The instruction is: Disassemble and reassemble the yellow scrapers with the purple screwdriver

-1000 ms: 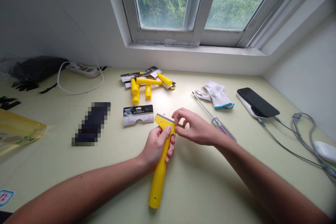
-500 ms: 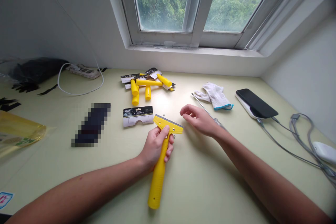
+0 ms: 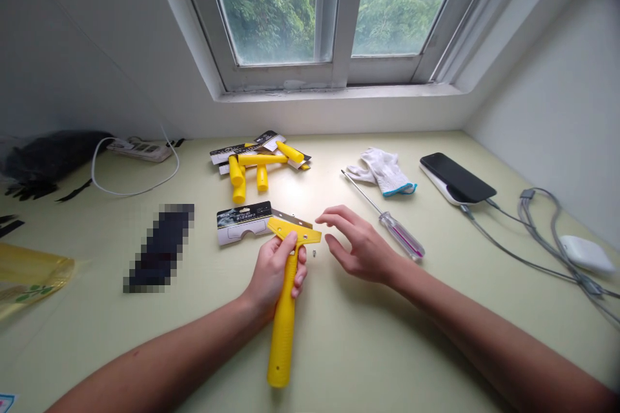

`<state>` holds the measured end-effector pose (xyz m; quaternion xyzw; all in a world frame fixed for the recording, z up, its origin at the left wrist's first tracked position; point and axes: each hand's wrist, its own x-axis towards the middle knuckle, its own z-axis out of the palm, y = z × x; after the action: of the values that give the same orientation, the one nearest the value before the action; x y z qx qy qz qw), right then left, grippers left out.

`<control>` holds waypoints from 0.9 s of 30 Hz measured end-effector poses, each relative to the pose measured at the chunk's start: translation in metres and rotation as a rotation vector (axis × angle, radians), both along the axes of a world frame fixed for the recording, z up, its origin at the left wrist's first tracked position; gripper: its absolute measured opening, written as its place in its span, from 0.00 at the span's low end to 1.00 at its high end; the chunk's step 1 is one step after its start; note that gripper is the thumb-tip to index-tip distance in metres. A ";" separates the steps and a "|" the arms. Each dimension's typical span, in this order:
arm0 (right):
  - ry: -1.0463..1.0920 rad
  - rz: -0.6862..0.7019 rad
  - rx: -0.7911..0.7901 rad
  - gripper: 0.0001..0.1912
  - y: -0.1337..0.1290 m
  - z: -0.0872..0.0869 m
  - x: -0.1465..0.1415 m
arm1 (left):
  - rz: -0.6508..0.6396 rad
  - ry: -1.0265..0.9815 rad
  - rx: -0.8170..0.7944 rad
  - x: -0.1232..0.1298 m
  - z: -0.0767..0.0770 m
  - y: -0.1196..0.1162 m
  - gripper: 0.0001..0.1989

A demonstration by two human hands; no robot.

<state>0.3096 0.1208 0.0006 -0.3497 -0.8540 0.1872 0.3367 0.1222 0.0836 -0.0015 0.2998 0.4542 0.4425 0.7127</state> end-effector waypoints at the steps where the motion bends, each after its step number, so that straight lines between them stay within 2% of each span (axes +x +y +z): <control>1: 0.006 0.008 -0.003 0.17 0.001 -0.001 0.000 | -0.001 0.003 -0.001 0.000 -0.001 0.000 0.17; 5: 0.037 0.013 -0.013 0.16 0.005 -0.006 0.003 | 0.002 -0.008 0.026 0.000 -0.002 0.000 0.16; 8: 0.043 -0.049 -0.039 0.12 0.011 -0.010 0.005 | 0.003 -0.018 0.013 0.000 -0.001 -0.001 0.16; 11: -0.001 -0.099 -0.084 0.10 0.021 -0.013 0.002 | 0.003 -0.031 -0.005 0.001 0.000 0.000 0.16; 16: -0.118 -0.099 -0.117 0.12 0.037 -0.015 -0.013 | 0.001 -0.041 0.022 0.000 -0.002 0.000 0.16; 19: -0.103 -0.101 -0.146 0.11 0.040 -0.009 -0.018 | 0.000 -0.034 0.023 -0.005 -0.003 -0.002 0.17; 23: 0.039 -0.028 -0.349 0.12 0.030 0.008 -0.021 | -0.010 -0.020 0.020 -0.010 -0.004 -0.002 0.17; 27: 0.045 0.004 -0.485 0.09 0.017 0.021 -0.026 | -0.039 -0.010 0.028 -0.008 -0.005 -0.001 0.16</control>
<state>0.2835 0.1376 0.0212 -0.4146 -0.7769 0.3951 0.2616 0.1144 0.0830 -0.0060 0.3163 0.4385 0.4364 0.7192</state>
